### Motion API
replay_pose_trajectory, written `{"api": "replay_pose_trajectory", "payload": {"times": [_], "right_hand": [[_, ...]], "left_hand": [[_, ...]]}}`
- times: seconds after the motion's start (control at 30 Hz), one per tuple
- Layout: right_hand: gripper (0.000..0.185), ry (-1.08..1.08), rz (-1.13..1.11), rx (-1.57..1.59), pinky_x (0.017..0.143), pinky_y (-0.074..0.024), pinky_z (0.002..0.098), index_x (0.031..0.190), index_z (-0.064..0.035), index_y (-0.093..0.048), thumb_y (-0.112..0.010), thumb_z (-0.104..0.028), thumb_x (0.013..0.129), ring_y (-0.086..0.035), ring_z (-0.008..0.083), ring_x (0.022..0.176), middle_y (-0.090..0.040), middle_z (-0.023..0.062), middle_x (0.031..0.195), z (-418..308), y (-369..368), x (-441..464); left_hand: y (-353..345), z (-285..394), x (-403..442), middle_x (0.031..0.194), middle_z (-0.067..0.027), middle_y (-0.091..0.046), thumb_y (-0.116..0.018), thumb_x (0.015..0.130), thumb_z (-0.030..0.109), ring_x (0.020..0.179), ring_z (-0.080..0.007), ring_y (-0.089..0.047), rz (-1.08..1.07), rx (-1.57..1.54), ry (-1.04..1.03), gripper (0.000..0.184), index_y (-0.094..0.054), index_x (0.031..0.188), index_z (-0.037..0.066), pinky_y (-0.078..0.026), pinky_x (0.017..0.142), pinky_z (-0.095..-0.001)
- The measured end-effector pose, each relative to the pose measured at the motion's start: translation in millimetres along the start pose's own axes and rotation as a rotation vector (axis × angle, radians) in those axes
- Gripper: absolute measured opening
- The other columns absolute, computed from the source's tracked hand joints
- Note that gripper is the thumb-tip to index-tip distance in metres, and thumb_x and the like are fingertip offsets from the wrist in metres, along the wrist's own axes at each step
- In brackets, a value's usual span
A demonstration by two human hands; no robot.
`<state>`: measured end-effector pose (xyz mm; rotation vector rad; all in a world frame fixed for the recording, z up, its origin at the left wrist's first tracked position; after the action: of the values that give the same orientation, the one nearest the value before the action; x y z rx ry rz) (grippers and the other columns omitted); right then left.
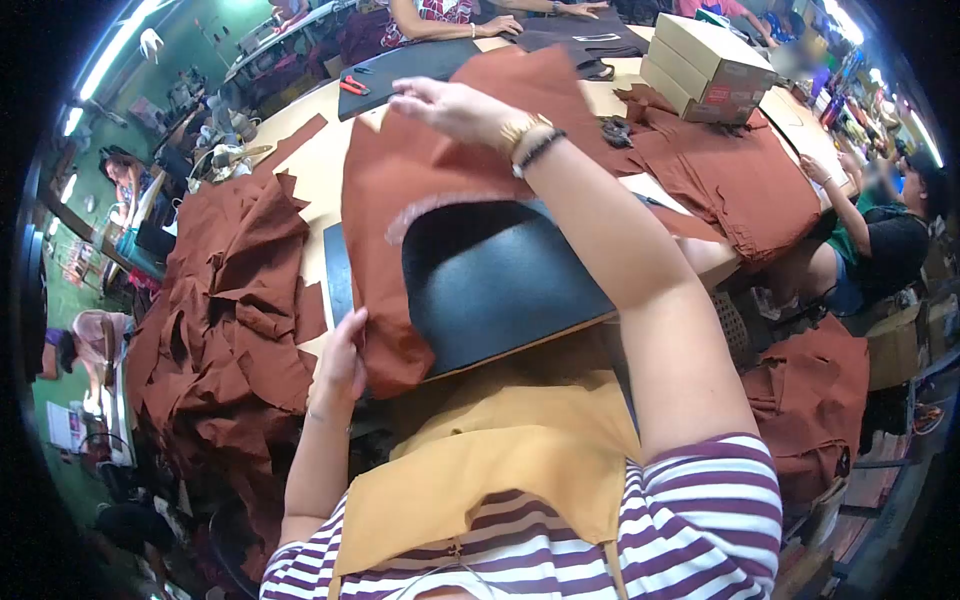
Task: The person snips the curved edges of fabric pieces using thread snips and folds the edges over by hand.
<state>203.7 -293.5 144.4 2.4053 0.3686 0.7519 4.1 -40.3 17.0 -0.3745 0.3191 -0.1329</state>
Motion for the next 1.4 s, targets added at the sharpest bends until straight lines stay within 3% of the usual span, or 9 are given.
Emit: {"api": "replay_pose_trajectory", "payload": {"times": [0.13,0.4,0.53,0.7,0.93,1.03,1.1,1.2,1.4], "right_hand": [[0.039,0.026,0.027,-0.153,0.095,-0.0458,0.0307,0.126,-0.0023,-0.057,-0.054,-0.029,0.098,-0.061,0.0218,0.108,-0.064,0.0129,0.119,21.6,13.0,-65.7],[0.046,-0.504,0.203,-0.615,0.097,-0.0458,0.04,0.121,-0.0037,-0.062,-0.057,-0.04,0.093,-0.059,0.035,0.113,-0.063,0.0201,0.12,130.3,84.3,-216.7],[0.035,-0.667,0.165,-0.666,0.094,-0.0469,0.0435,0.117,-0.004,-0.064,-0.059,-0.027,0.09,-0.058,0.0374,0.108,-0.063,0.0202,0.117,155.2,95.3,-259.5],[0.023,-0.446,0.167,-0.939,0.085,-0.049,0.0459,0.107,-0.0035,-0.066,-0.06,-0.014,0.087,-0.062,0.0365,0.093,-0.065,0.0207,0.095,162.3,96.7,-273.8],[0.039,-0.513,0.623,-0.233,0.081,-0.0495,0.037,0.111,0.002,-0.062,-0.058,-0.033,0.094,-0.065,0.0293,0.091,-0.068,0.0168,0.098,140.7,79.1,-224.6],[0.045,-0.577,0.275,-0.339,0.077,-0.0494,0.0331,0.109,0.0014,-0.063,-0.068,-0.038,0.087,-0.065,0.023,0.086,-0.067,0.0148,0.091,85.7,52.7,-180.2],[0.035,-0.362,0.142,-0.286,0.076,-0.0504,0.0352,0.101,-0.0009,-0.067,-0.07,-0.032,0.085,-0.065,0.0247,0.082,-0.067,0.0131,0.086,71.9,31.2,-161.5],[0.027,-0.289,0.187,-0.325,0.073,-0.0515,0.0365,0.094,-0.0028,-0.068,-0.07,-0.028,0.084,-0.066,0.0255,0.079,-0.068,0.0113,0.084,91.9,8.8,-144.8],[0.022,-0.59,0.028,-0.292,0.073,-0.0511,0.0345,0.091,-0.0083,-0.068,-0.072,-0.029,0.083,-0.066,0.0216,0.079,-0.068,0.0076,0.08,121.9,8.8,-127.5]], "left_hand": [[30.4,-9.3,-23.3,0.13,-0.006,-0.056,-0.047,0.099,0.031,0.112,-0.0192,-0.059,-0.18,0.061,0.288,0.048,-0.041,0.142,0.009,-0.049,0.095,-0.0395],[21.4,2.7,29.9,0.129,-0.0076,-0.056,-0.046,0.1,0.045,0.111,-0.0204,-0.061,-0.201,-0.069,0.199,0.061,-0.031,0.145,0.007,-0.053,0.09,-0.0369],[-4.8,11.2,73.5,0.131,-0.0092,-0.055,-0.06,0.095,0.031,0.114,-0.0201,-0.058,-0.023,-0.052,0.155,0.054,-0.04,0.136,0.001,-0.049,0.094,-0.0359],[-4.5,6.7,111.8,0.119,-0.0119,-0.062,-0.066,0.09,0.018,0.105,-0.0188,-0.061,0.016,0.206,-0.057,0.045,-0.05,0.127,-0.003,-0.049,0.093,-0.0328],[34.8,8.1,87.6,0.116,-0.0117,-0.064,-0.055,0.089,0.001,0.104,-0.0177,-0.062,0.289,0.505,-0.477,0.037,-0.052,0.124,-0.005,-0.049,0.091,-0.031],[46.9,12.2,68.4,0.118,-0.0125,-0.062,-0.055,0.087,-0.002,0.106,-0.0192,-0.061,0.356,0.571,-0.574,0.04,-0.05,0.126,-0.006,-0.048,0.093,-0.0306],[48.9,9.2,62.7,0.12,-0.0134,-0.061,-0.055,0.086,-0.003,0.108,-0.0196,-0.06,0.372,0.567,-0.596,0.042,-0.049,0.127,-0.007,-0.047,0.094,-0.0307],[53.7,8.3,63.0,0.123,-0.0146,-0.059,-0.055,0.086,-0.003,0.111,-0.0204,-0.058,0.351,0.564,-0.654,0.044,-0.047,0.128,-0.007,-0.046,0.096,-0.0309],[70.5,9.0,49.9,0.128,-0.0152,-0.055,-0.055,0.085,-0.004,0.114,-0.0203,-0.056,0.364,0.614,-0.588,0.047,-0.044,0.131,-0.007,-0.044,0.099,-0.0314]]}}
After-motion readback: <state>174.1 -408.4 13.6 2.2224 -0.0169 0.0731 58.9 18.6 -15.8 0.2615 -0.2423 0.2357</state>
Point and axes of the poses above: each hand's wrist, its own x-axis towards the middle knuckle, its own y-axis out of the back of the hand, z = x × y, the point moved 2 cm from there along x, towards the middle knuckle
